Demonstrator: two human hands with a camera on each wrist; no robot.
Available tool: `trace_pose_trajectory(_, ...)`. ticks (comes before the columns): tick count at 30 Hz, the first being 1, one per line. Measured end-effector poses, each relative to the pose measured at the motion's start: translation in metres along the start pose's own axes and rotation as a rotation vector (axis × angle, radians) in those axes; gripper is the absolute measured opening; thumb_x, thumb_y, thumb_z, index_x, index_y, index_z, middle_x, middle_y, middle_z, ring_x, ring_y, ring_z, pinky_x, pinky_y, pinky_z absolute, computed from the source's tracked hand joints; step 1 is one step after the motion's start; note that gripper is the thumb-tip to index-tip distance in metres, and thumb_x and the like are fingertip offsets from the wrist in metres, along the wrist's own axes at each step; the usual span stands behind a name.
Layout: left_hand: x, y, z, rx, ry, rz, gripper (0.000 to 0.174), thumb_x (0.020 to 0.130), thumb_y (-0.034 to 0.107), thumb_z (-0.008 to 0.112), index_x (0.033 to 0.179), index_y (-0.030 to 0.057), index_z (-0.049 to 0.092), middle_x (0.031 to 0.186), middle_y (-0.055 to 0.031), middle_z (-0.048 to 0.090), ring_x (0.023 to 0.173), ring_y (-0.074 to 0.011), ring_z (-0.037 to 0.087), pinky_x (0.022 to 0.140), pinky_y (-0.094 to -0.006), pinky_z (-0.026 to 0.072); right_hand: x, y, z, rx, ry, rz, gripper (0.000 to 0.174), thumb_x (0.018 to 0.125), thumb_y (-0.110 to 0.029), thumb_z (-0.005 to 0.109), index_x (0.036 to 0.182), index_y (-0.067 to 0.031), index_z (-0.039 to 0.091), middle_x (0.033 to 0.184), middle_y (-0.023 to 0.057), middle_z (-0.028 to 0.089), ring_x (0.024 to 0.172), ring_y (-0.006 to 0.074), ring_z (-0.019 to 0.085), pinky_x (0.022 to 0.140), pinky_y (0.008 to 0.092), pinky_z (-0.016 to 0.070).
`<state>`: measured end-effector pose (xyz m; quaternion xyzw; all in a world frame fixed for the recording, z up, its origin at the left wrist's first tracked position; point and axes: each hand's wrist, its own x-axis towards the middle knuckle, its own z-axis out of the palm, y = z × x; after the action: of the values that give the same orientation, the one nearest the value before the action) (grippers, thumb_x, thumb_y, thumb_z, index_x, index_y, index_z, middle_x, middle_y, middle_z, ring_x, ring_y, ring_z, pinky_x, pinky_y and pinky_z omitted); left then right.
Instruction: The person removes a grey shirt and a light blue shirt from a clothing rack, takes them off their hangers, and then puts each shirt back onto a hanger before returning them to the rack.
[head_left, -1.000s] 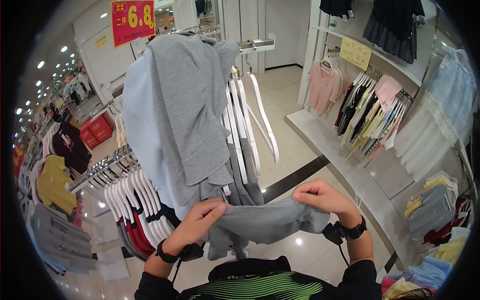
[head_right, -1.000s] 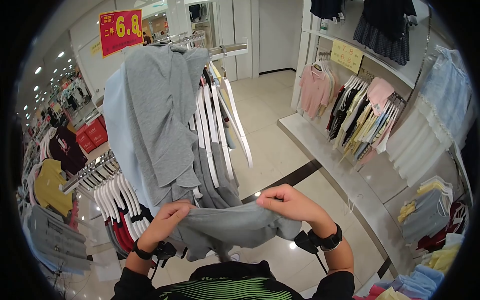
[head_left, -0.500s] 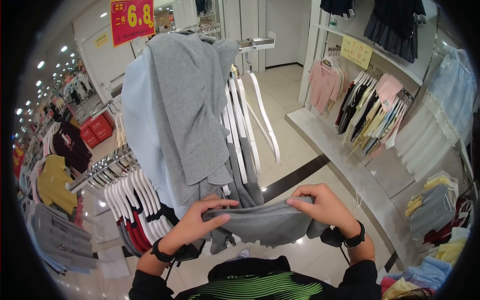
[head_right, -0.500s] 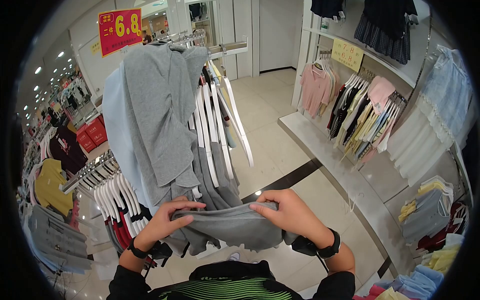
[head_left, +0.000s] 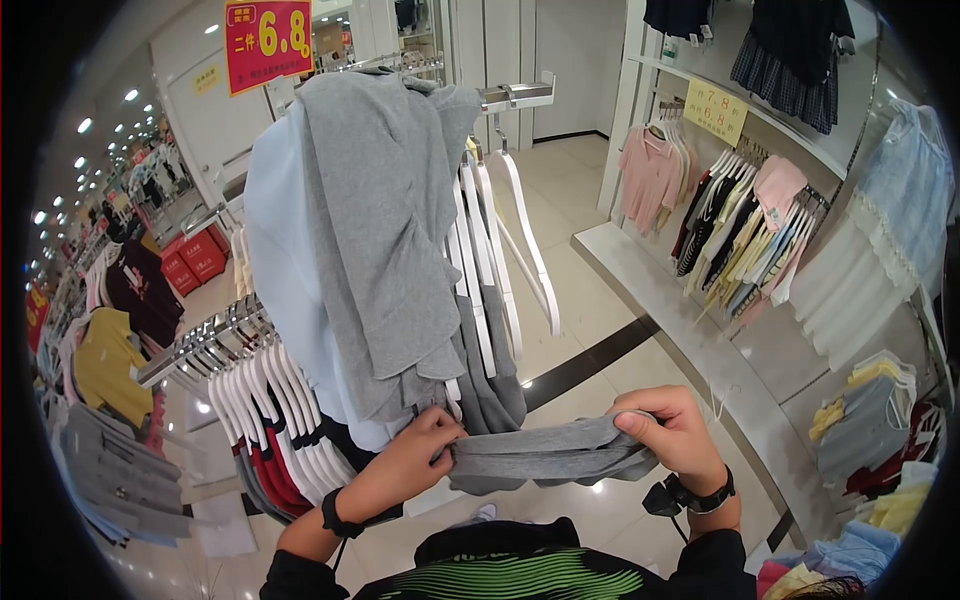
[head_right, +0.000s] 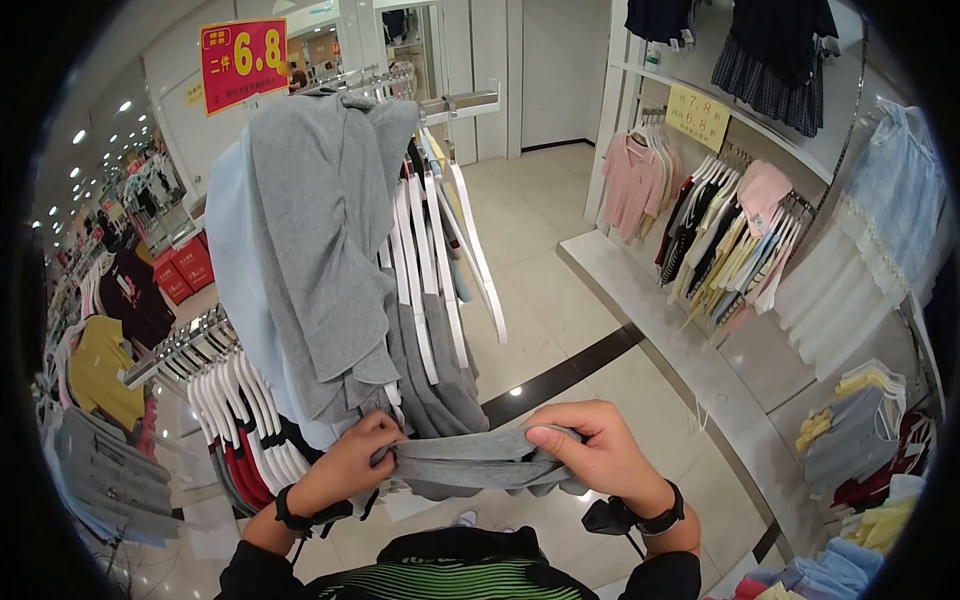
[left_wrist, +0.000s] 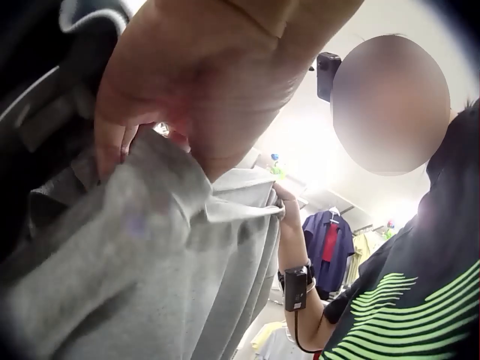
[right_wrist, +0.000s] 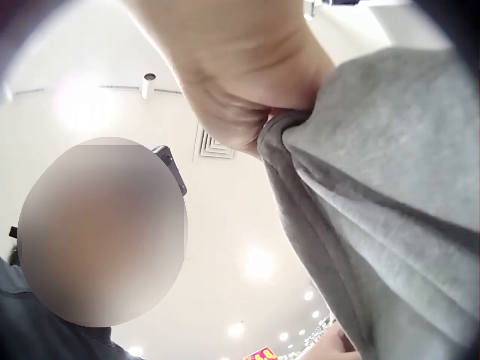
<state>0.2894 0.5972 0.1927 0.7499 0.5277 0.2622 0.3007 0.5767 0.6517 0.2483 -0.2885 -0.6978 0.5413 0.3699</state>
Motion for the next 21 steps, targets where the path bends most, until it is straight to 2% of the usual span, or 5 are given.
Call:
trace_pose_trajectory(6, -0.016, -0.017, 0.000, 0.136, 0.135, 0.034, 0.027, 0.065, -0.006, 0.052, 0.090, 0.0014, 0.057, 0.085, -0.0131, 0.052, 0.075, -0.0291, 0.056, 0.062, -0.0350, 0.0444, -0.005, 0.015, -0.023, 0.032, 0.043, 0.098, 0.016, 0.086, -0.011, 0.056, 0.084, 0.0041, 0.060, 0.070, 0.0024, 0.056, 0.065, 0.0084, 0.047, 0.060, 0.0224, 0.0390)
trace_pose_trajectory(9, -0.031, -0.022, 0.003, -0.076, 0.227, -0.027, 0.017, 0.062, -0.005, 0.048, 0.077, -0.0014, 0.056, 0.067, -0.0138, 0.050, 0.059, -0.0273, 0.051, 0.052, -0.0324, 0.0391, 0.001, 0.025, -0.027, -0.099, -0.287, 0.142, 0.017, 0.087, -0.013, 0.055, 0.085, 0.0029, 0.059, 0.066, 0.0012, 0.053, 0.064, 0.0083, 0.046, 0.061, 0.0220, 0.0384)
trace_pose_trajectory(12, -0.042, -0.022, 0.006, -0.223, 0.273, -0.065, 0.014, 0.060, -0.004, 0.042, 0.068, -0.0034, 0.054, 0.053, -0.0150, 0.046, 0.046, -0.0252, 0.044, 0.046, -0.0289, 0.0328, 0.024, 0.050, -0.013, -0.295, -0.366, -0.120, 0.020, 0.089, -0.019, 0.053, 0.090, 0.0000, 0.059, 0.078, 0.0023, 0.055, 0.071, 0.0076, 0.049, 0.063, 0.0238, 0.0408)
trace_pose_trajectory(18, -0.047, -0.026, 0.018, -0.162, 0.340, -0.036, 0.017, 0.057, -0.003, 0.041, 0.068, -0.0043, 0.055, 0.055, -0.0163, 0.048, 0.046, -0.0267, 0.047, 0.046, -0.0301, 0.0358, 0.146, 0.058, 0.028, -0.201, 0.258, -0.267, 0.034, 0.087, -0.018, 0.053, 0.115, 0.0014, 0.049, 0.085, 0.0076, 0.056, 0.077, 0.0138, 0.055, 0.071, 0.0263, 0.0450)
trace_pose_trajectory(21, -0.056, -0.028, 0.022, -0.154, 0.310, -0.047, 0.022, 0.056, -0.001, 0.041, 0.072, -0.0045, 0.057, 0.058, -0.0180, 0.050, 0.049, -0.0291, 0.050, 0.049, -0.0305, 0.0398, 0.182, 0.062, 0.046, -0.215, 0.258, -0.086, 0.033, 0.088, -0.019, 0.051, 0.113, 0.0014, 0.048, 0.077, 0.0068, 0.054, 0.073, 0.0142, 0.055, 0.067, 0.0259, 0.0446)
